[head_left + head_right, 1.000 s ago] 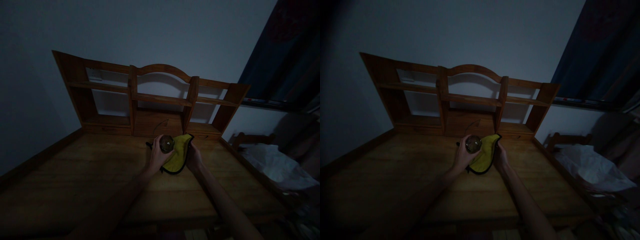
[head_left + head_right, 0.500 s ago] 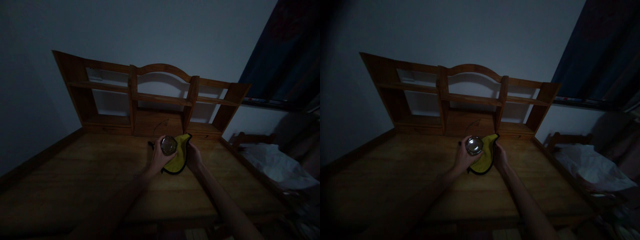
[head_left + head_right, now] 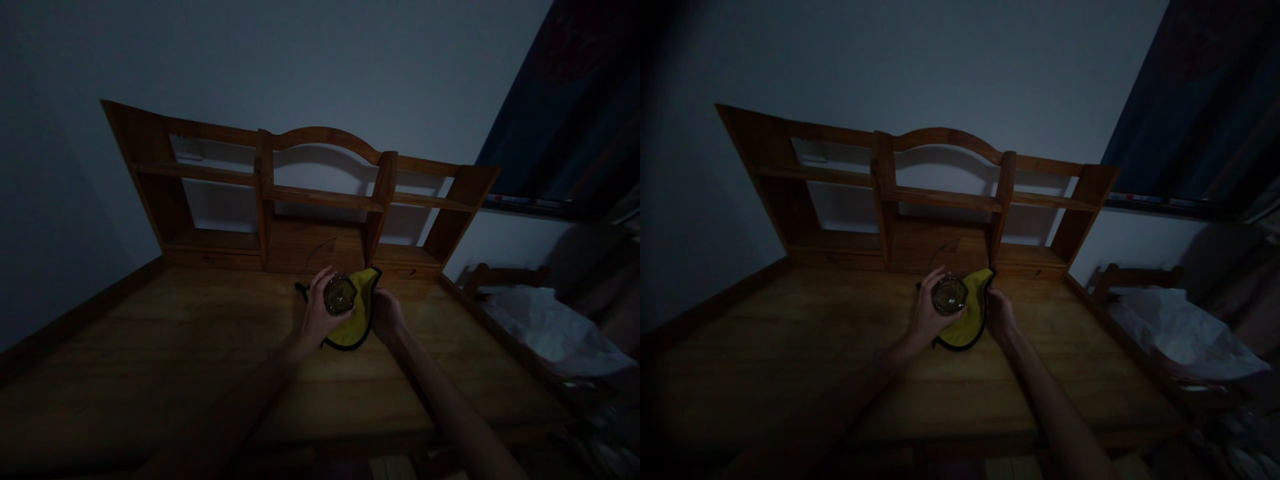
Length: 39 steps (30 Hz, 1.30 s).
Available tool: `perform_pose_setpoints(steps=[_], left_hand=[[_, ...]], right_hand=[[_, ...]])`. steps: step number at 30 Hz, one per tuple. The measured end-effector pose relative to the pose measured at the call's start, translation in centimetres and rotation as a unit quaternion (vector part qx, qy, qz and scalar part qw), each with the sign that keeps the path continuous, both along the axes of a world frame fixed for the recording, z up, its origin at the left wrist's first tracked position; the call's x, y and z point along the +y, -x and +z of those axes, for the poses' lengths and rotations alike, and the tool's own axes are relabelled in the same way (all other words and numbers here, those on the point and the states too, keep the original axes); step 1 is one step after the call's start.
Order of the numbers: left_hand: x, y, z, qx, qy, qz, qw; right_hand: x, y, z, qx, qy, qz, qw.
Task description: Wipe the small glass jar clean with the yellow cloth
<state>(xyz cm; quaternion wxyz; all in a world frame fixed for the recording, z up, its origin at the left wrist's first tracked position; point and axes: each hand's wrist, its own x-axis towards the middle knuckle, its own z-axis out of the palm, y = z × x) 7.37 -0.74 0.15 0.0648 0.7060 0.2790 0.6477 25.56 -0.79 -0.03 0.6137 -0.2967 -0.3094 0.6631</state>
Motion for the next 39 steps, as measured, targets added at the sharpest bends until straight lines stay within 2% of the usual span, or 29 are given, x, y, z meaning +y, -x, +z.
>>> perform_pose_setpoints(steps=[6,11,24,39], left_hand=[[0.3,0.1,0.2,-0.066,0.046,0.052,0.995],[0.5,0.1,0.0,-0.106,0.092,0.045,0.989],[-0.5,-0.2,-0.3,0.032,-0.024,-0.043,0.998],[0.0,-0.3,-0.5,0.031,-0.017,-0.002,0.999]], right_hand=[[-0.1,-0.1,0.0,-0.010,0.003,0.001,1.000],[-0.2,0.1,0.2,-0.010,-0.003,-0.002,1.000],[0.2,-0.2,-0.4,-0.026,-0.050,0.012,0.998],[0.0,-0.3,-0.4,-0.036,-0.024,-0.001,0.999]])
